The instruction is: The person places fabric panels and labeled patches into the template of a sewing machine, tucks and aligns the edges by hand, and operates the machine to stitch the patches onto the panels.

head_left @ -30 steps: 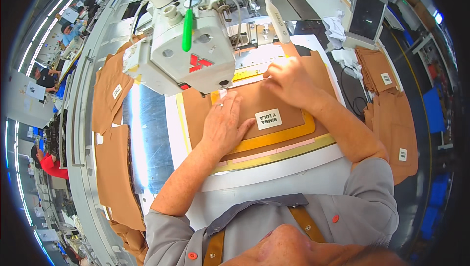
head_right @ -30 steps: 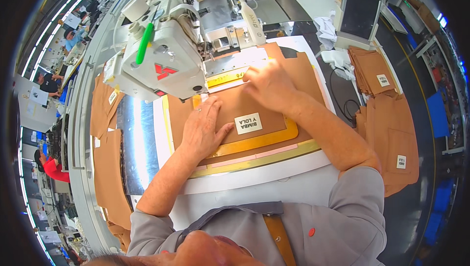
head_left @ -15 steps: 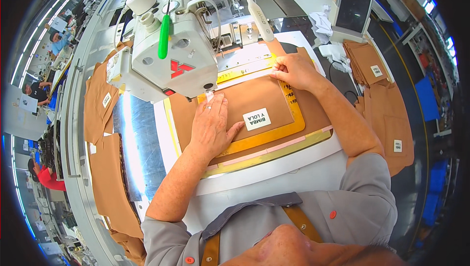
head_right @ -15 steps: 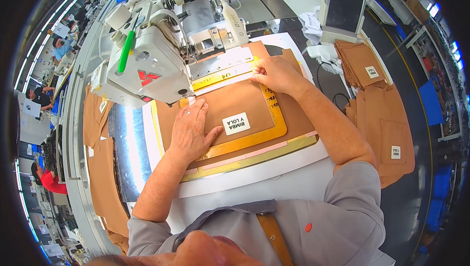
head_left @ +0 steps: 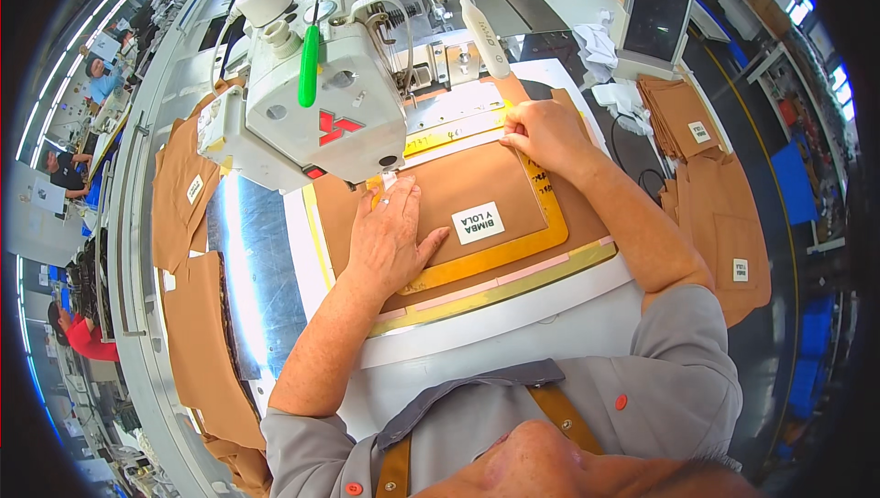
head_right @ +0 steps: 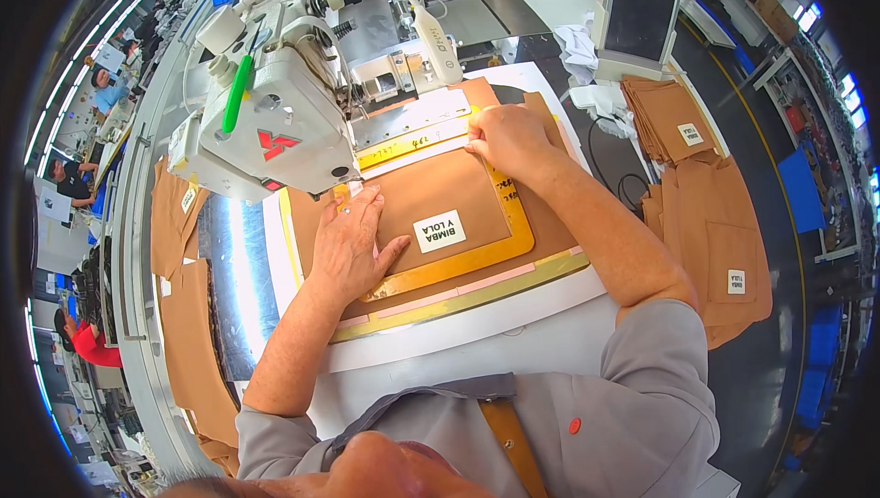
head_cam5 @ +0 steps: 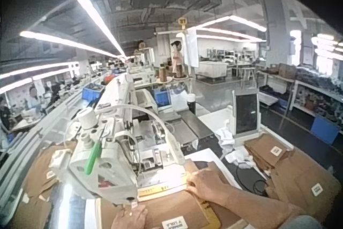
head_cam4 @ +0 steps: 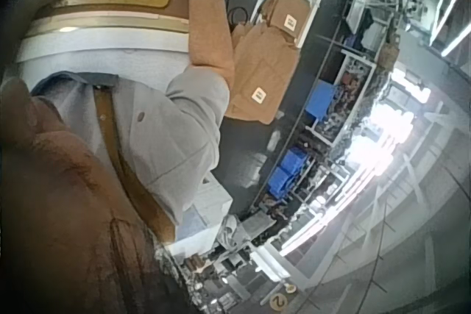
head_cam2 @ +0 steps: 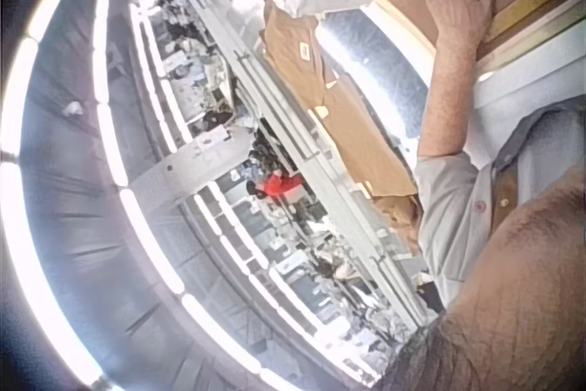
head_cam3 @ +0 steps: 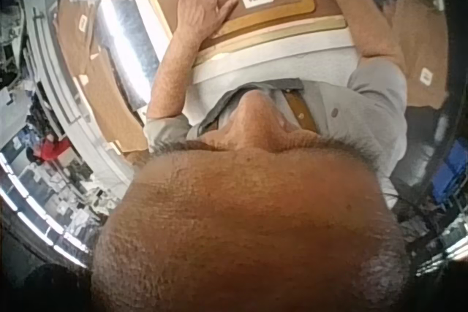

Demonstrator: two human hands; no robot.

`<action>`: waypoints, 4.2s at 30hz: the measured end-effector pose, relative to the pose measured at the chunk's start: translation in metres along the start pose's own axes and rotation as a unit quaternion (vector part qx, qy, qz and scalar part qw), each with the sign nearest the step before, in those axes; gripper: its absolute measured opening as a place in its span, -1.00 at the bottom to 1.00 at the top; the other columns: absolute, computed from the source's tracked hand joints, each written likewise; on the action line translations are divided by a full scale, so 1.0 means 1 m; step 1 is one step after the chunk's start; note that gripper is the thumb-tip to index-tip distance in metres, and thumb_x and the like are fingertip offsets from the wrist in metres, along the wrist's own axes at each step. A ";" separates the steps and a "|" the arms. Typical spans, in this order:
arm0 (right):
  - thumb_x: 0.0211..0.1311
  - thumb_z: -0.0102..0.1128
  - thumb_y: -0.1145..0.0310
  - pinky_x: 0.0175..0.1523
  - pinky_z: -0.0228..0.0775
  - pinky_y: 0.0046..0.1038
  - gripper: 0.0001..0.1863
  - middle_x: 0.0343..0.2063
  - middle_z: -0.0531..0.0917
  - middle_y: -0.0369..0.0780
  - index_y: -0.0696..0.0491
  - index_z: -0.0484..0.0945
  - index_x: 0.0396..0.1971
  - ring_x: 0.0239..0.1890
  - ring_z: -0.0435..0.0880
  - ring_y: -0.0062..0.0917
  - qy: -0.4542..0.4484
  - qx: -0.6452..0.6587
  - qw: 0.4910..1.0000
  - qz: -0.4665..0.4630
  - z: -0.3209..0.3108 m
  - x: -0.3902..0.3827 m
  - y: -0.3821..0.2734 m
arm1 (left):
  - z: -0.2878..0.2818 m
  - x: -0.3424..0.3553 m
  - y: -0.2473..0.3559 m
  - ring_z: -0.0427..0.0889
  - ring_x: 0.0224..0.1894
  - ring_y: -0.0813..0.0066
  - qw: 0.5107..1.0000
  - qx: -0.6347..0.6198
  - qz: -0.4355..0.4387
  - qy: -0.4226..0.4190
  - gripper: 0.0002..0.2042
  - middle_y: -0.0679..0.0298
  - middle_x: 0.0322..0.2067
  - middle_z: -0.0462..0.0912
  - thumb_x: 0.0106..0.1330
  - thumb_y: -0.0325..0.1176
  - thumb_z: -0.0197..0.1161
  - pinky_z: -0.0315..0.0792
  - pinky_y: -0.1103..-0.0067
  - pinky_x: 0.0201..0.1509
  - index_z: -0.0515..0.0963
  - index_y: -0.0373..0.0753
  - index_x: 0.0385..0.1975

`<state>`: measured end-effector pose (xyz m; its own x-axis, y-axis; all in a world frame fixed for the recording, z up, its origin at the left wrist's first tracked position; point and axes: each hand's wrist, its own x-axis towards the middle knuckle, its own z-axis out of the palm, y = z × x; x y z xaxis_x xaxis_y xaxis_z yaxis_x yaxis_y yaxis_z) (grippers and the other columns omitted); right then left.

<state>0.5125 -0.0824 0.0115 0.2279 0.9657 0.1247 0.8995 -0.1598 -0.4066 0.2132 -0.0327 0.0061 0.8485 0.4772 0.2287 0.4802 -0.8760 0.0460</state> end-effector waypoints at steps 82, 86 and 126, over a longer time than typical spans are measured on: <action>0.34 0.19 -0.09 0.40 0.14 -0.18 -0.38 0.17 0.58 -0.24 0.12 0.58 0.16 0.28 0.43 -0.35 -0.002 -0.131 0.955 -0.265 0.039 -0.031 -0.097 | -0.031 -0.060 -0.065 0.62 0.03 0.30 0.989 0.083 -0.098 -0.076 -0.26 0.13 0.24 0.45 0.23 0.20 0.21 0.24 0.25 0.31 0.44 -0.20 0.30; 0.34 0.20 -0.10 0.43 0.13 -0.18 -0.37 0.19 0.58 -0.24 0.13 0.59 0.15 0.25 0.45 -0.36 -0.040 -0.137 0.954 -0.262 0.038 -0.030 -0.098 | -0.033 -0.064 -0.069 0.56 0.11 0.35 0.986 0.096 -0.105 -0.090 -0.23 0.13 0.21 0.44 0.28 0.27 0.12 0.23 0.24 0.33 0.42 -0.23 0.31; 0.09 0.36 0.31 0.02 0.34 -0.30 -0.87 -0.27 0.60 -0.31 0.02 0.63 -0.41 -0.08 0.52 -0.45 -0.094 0.119 0.877 -0.456 0.041 -0.050 -0.104 | 0.006 -0.017 -0.054 0.36 0.38 0.06 0.993 -0.120 0.015 -0.003 -0.33 0.22 0.36 0.44 0.21 0.01 0.29 0.23 0.21 0.32 0.40 -0.11 0.33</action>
<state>0.3922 -0.1052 0.0107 -0.6317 0.6896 0.3541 0.5667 0.7225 -0.3960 0.1742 0.0067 -0.0065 0.8636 0.4499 0.2276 0.3881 -0.8813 0.2697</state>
